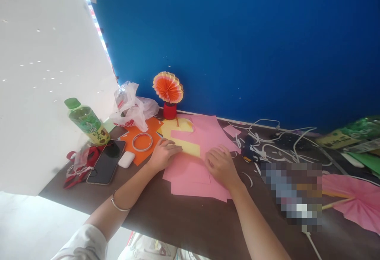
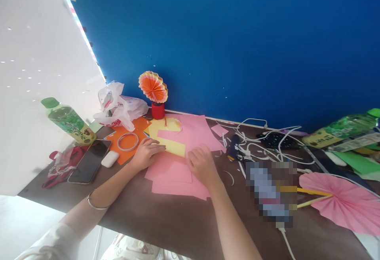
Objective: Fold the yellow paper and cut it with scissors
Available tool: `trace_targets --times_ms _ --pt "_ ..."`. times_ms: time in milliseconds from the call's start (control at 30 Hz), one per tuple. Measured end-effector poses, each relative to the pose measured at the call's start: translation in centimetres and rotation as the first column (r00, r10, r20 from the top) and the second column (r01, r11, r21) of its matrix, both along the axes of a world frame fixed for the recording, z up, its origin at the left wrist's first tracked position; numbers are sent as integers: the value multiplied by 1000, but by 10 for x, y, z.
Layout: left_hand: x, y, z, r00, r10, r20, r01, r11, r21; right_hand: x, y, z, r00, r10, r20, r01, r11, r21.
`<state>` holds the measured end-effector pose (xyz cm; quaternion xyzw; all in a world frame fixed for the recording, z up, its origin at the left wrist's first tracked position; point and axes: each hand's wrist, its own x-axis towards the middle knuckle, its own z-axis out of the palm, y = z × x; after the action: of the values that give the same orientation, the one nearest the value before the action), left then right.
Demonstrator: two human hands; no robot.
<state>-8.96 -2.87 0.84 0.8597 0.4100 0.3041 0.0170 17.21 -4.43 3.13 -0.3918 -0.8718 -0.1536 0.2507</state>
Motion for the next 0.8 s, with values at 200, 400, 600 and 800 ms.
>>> trace_targets --times_ms 200,400,600,800 --pt "2 -1 -2 999 40 27 -40 999 -3 -9 -1 -2 976 -44 -211 56 997 53" --pt "13 -9 0 997 -76 6 76 997 0 -39 -10 -5 993 63 -97 -62 998 9" --pt "18 -13 9 986 -65 -153 82 991 109 -35 -9 -8 992 93 -90 -93 996 -2" --pt "20 -13 12 962 -59 -267 105 981 164 -33 -10 -5 989 102 -102 -102 995 13"
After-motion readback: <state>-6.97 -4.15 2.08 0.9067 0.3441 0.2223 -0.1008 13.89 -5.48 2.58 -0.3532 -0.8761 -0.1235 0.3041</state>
